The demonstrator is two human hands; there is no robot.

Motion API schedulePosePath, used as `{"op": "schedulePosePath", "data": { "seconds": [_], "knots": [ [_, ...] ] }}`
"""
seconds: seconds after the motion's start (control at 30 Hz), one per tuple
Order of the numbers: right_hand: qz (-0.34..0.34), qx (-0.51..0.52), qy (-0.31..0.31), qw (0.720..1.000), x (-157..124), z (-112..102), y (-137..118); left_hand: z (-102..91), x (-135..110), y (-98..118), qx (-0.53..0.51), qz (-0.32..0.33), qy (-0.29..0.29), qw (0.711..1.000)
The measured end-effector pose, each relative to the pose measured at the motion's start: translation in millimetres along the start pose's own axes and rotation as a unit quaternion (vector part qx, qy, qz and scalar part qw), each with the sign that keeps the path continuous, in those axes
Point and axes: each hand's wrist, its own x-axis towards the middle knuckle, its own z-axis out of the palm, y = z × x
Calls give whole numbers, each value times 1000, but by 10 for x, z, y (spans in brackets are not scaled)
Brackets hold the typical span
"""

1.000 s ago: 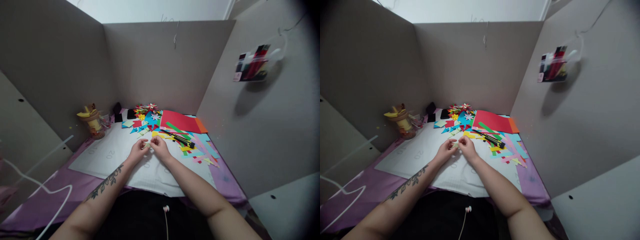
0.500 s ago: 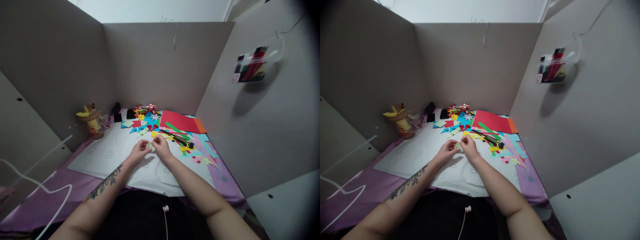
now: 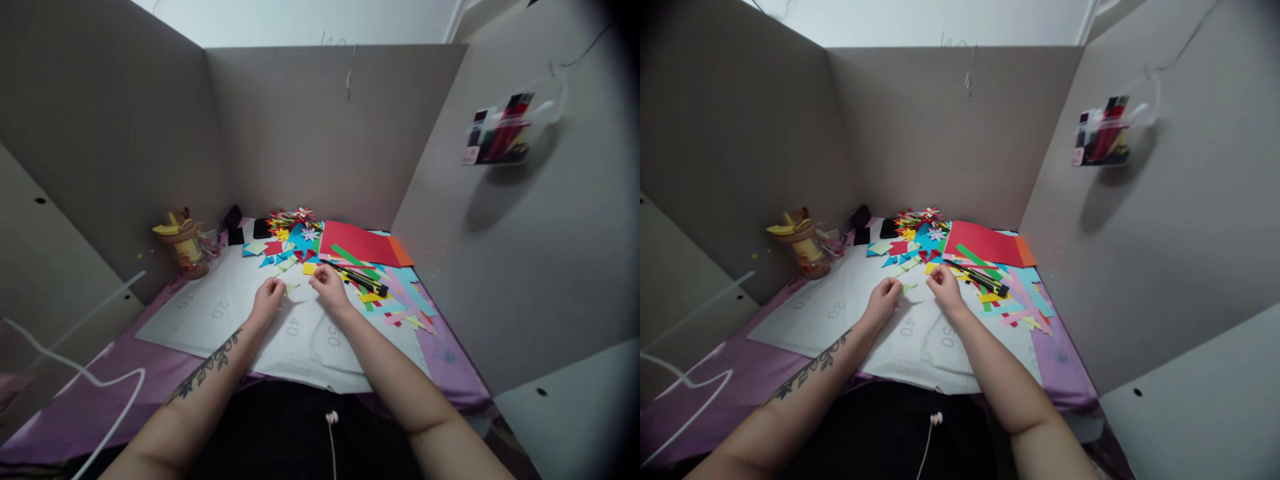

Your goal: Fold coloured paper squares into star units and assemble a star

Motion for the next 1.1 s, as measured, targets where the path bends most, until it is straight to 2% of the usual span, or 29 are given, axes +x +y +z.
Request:
{"op": "schedulePosePath", "data": {
  "seconds": [0.1, 0.27, 0.37, 0.77, 1.1],
  "knots": [
    [-14, -23, 7, 1000, -8, -24, -5, 3, -3, -3, 14, 15, -16, 1000],
    [-67, -138, -86, 984, -145, 140, -60, 20, -26, 15, 63, 63, -60, 994],
    [-70, -171, -102, 977, -195, 218, -86, 25, -40, 28, 72, 73, -79, 992],
    [-4, -113, -109, 988, -196, 212, -120, 36, -62, 66, 95, 69, -71, 991],
    [7, -118, -97, 988, -191, 174, -150, 22, -48, 28, 88, 68, -90, 990]
  ]
}}
